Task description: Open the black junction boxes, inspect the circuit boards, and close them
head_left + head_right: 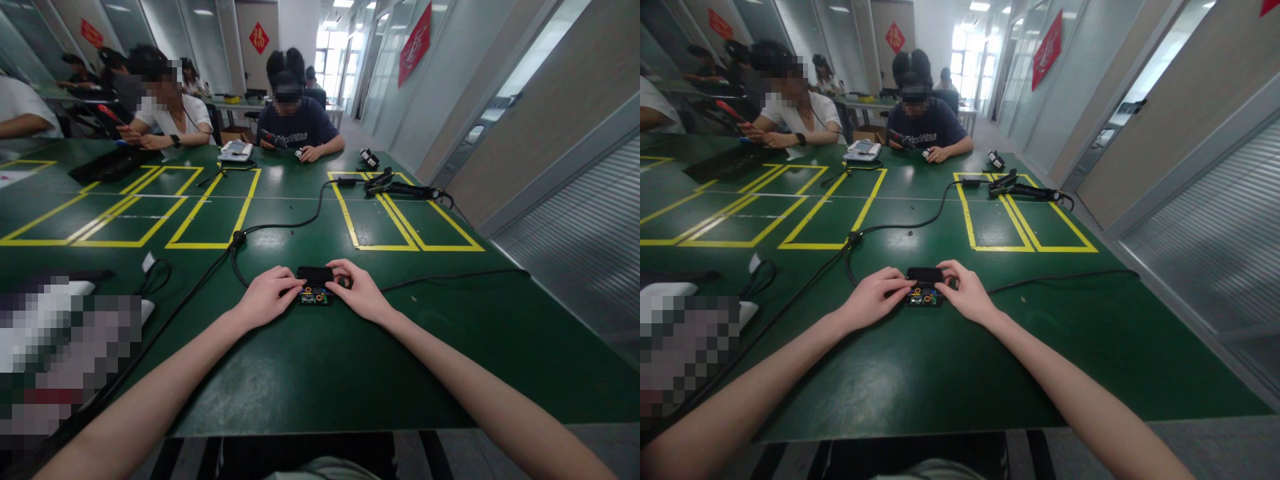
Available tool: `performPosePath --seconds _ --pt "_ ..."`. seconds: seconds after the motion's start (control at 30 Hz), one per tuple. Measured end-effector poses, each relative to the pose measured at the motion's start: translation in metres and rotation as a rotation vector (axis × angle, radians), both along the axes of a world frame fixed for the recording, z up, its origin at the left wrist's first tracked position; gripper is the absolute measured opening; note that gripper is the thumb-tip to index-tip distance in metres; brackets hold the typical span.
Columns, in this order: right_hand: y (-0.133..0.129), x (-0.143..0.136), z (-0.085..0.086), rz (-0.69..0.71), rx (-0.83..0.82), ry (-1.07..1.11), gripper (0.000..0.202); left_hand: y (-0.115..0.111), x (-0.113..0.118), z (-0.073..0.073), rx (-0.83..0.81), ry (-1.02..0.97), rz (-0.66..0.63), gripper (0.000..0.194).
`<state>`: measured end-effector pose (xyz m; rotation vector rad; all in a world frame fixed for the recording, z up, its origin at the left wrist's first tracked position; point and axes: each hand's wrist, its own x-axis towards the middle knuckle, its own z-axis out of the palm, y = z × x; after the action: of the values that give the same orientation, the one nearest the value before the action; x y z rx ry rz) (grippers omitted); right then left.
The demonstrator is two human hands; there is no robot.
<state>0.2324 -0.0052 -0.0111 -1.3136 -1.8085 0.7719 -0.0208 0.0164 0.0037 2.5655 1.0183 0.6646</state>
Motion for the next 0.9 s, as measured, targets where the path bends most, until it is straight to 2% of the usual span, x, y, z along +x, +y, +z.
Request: performPosePath --seconds 0.13,0.27,0.43,0.53,0.63,0.7,0.9 --pt "-0.002 -0.005 0.001 0.001 -0.009 0.135 0.022 0.0 0.0 -0.003 0.027 -0.053 0.011 0.021" --pt "-0.004 -0.005 0.005 0.035 0.003 0.144 0.012 -0.001 0.0 -0.006 -0.01 -0.08 0.097 0.016" --pt "-0.006 -0.003 0.008 0.125 -0.108 0.248 0.016 -0.004 0.0 -0.003 -0.006 -0.083 0.175 0.017" --pt "-0.006 -0.001 0.007 0.139 -0.132 0.299 0.016 -0.007 0.0 0.001 -0.034 -0.099 0.139 0.01" --pt "-0.006 0.002 0.007 0.183 -0.123 0.287 0.023 -0.009 0.0 0.005 -0.06 -0.077 0.047 0.038" --pt "-0.007 0.004 0.01 0.235 -0.119 0.262 0.024 -0.01 0.0 0.006 -0.06 -0.052 -0.015 0.045" --pt "-0.011 0.011 0.018 0.365 -0.052 0.137 0.021 -0.011 0.0 0.004 -0.07 -0.074 -0.062 0.03"
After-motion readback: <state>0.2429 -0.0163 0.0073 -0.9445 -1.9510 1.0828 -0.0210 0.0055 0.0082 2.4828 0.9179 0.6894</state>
